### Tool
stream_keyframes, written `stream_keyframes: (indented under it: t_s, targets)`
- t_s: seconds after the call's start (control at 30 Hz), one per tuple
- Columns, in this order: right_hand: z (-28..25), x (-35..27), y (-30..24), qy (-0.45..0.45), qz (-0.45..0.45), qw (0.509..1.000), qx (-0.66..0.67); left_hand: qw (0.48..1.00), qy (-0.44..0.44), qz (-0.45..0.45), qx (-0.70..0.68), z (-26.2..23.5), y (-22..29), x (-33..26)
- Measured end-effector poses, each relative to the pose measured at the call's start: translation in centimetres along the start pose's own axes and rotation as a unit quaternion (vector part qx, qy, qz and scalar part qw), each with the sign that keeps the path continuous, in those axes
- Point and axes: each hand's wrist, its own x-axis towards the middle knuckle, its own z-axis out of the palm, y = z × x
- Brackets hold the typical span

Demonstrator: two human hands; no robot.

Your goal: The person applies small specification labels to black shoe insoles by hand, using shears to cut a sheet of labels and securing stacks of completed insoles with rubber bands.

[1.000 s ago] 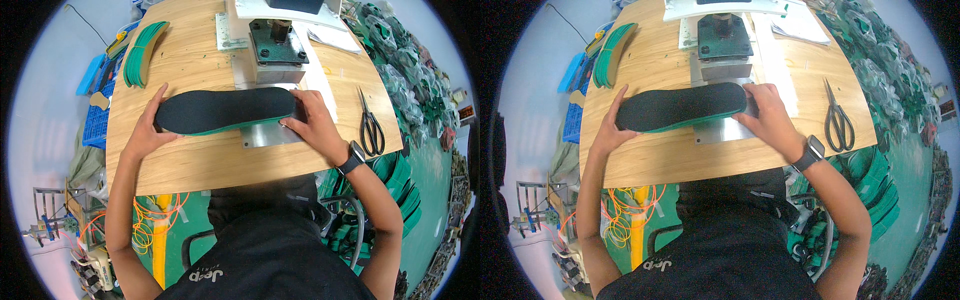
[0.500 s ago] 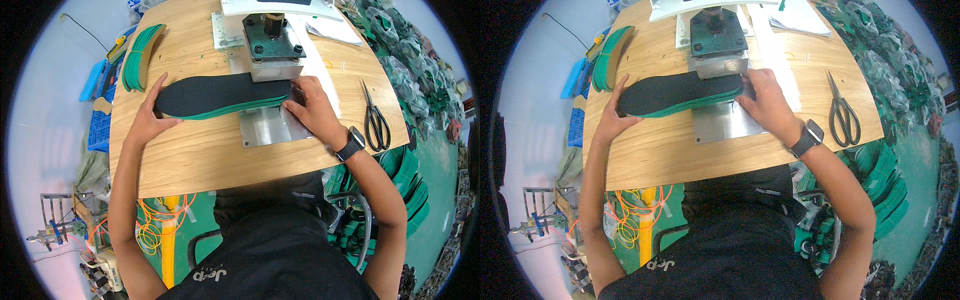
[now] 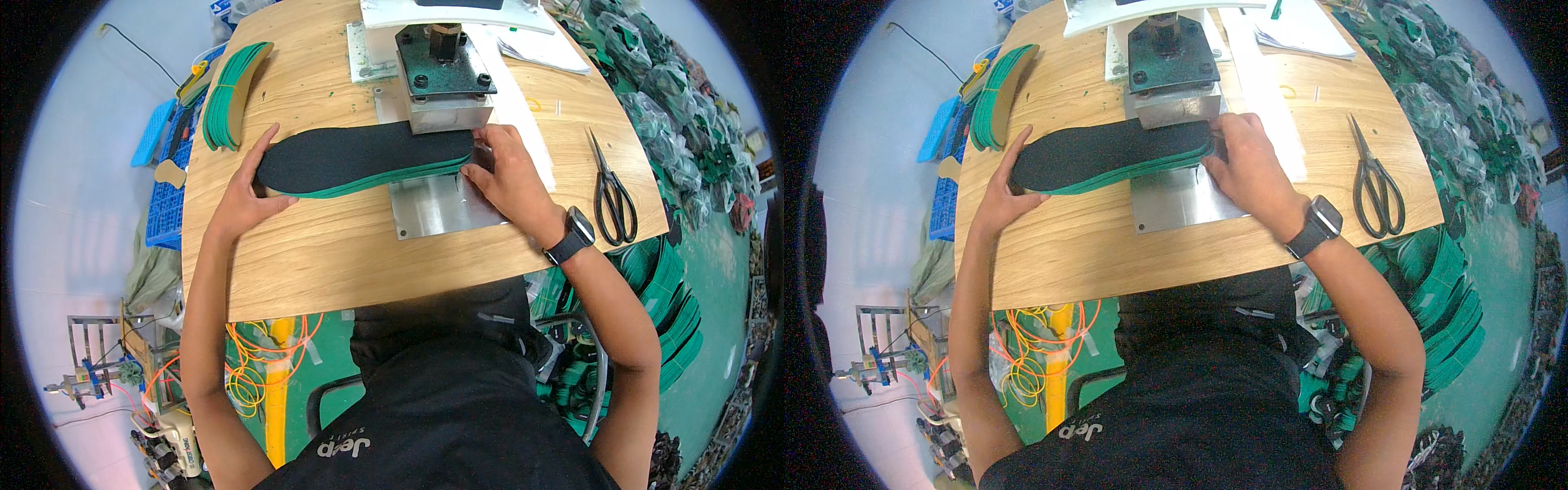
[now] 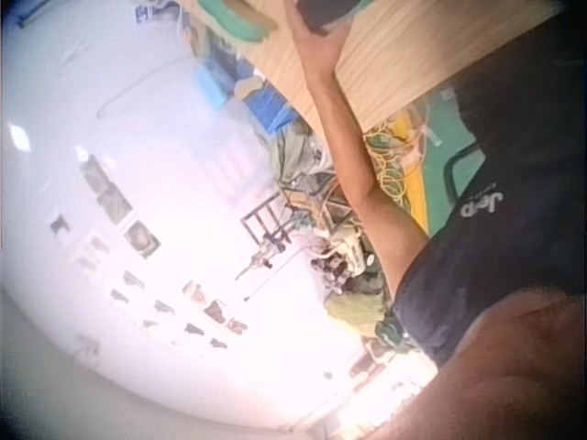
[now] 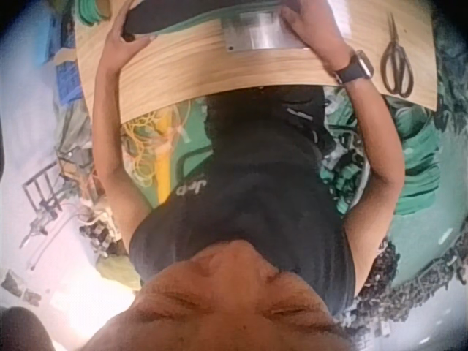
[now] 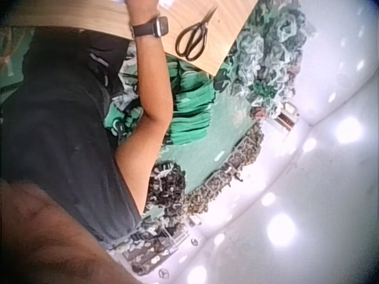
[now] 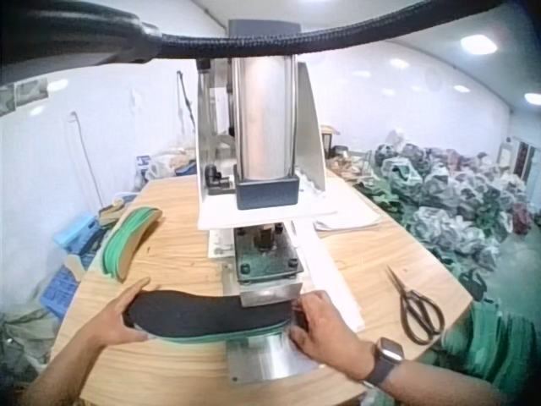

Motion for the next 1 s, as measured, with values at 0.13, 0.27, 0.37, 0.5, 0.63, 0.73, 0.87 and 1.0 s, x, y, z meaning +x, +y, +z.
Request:
stream_keyframes:
  t_s: [0.13, 0.27, 0.37, 0.5, 0.63, 0.73, 0.87, 1.0]
  targets:
    - [-0.9, -0.2, 0.0, 0.011, 0.021, 1.0, 0.017, 1.0, -0.004, -0.013, 0.001, -0.3, 0.2, 0.2]
    - [-3.8, -1.3, 1.0, 0.07, -0.031, 0.997, -0.008, 0.995, 0.012, -0.014, -0.103, -1.3, -1.0, -1.6]
    - [-7.4, -3.0, 0.8, 0.047, -0.084, 0.989, -0.115, 0.984, 0.17, -0.037, -0.046, -1.9, -0.5, -4.4]
    - [-7.1, -5.4, 1.2, 0.018, -0.064, 0.992, -0.112, 0.984, 0.175, -0.035, 0.0, -1.8, 0.0, -7.0]
    - [-6.4, -5.6, 2.0, -0.007, -0.051, 0.991, -0.121, 0.991, 0.071, -0.073, -0.092, 4.3, 5.7, -6.8]
    - [-6.7, -5.6, 1.5, 0.048, -0.053, 0.992, -0.107, 0.995, -0.02, -0.016, -0.092, 8.5, 8.7, -5.2]
    - [-6.9, -6.5, -3.0, 0.1, -0.091, 0.989, -0.055, 0.966, -0.143, -0.054, -0.21, 13.2, 11.2, -3.2]
    - [-6.5, -9.1, -6.1, 0.003, -0.229, 0.973, -0.026, 0.975, -0.16, -0.104, -0.112, 15.6, 13.0, -1.4]
